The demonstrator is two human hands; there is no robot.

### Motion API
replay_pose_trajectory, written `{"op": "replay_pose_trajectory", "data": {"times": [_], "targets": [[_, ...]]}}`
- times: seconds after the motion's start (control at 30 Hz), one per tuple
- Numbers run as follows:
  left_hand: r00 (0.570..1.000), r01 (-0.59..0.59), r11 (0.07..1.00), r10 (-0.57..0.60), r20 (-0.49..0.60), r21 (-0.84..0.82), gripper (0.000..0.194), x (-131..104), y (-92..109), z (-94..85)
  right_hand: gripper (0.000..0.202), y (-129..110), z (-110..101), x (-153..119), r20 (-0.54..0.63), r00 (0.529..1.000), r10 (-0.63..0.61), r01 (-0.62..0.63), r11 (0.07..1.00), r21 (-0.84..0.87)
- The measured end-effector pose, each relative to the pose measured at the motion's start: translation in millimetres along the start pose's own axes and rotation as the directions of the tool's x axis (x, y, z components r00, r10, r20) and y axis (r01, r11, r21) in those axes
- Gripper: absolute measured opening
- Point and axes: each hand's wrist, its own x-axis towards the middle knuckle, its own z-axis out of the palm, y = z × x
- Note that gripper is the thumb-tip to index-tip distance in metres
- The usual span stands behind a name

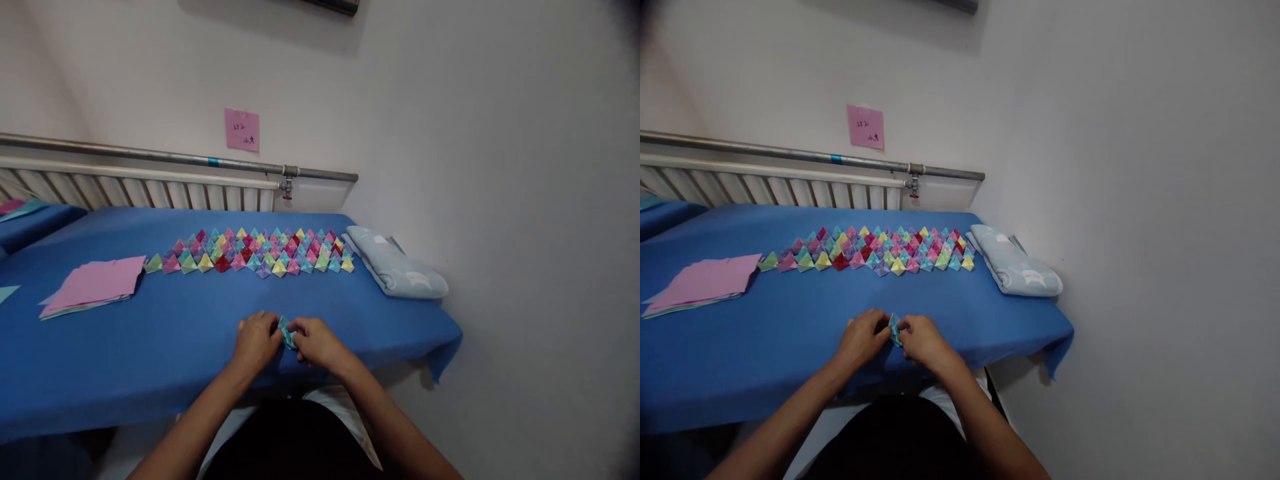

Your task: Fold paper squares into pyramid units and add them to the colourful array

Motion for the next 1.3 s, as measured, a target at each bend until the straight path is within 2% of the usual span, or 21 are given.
{"op": "replay_pose_trajectory", "data": {"times": [0.13,0.3,0.53,0.93,1.1,1.3], "targets": [[1.000,0.002,1.000,-0.002,-0.004,0.012,0.016,0,2,0.1,0.026,7,0,2,-0.028,0.998,-0.062,0.060,0.995,-0.074],[1.000,0.007,1.000,-0.006,-0.017,0.016,0.017,-1,3,1.4,0.014,13,-1,8,-0.160,0.970,-0.182,0.139,0.959,-0.249],[1.000,0.001,1.000,-0.001,-0.021,0.026,0.019,1,3,2.7,0.007,11,-2,18,-0.227,0.938,-0.260,0.149,0.898,-0.413],[1.000,0.014,1.000,-0.013,-0.021,0.015,0.020,9,4,2.9,0.010,17,1,24,-0.239,0.911,-0.337,0.192,0.857,-0.478],[1.000,-0.011,1.000,0.011,0.002,0.003,0.019,13,-2,3.9,0.011,20,5,23,-0.274,0.899,-0.340,0.181,0.861,-0.475],[0.999,-0.040,0.999,0.039,0.011,0.012,0.022,22,-4,5.4,0.012,20,3,26,-0.255,0.902,-0.348,0.200,0.861,-0.467]]}}
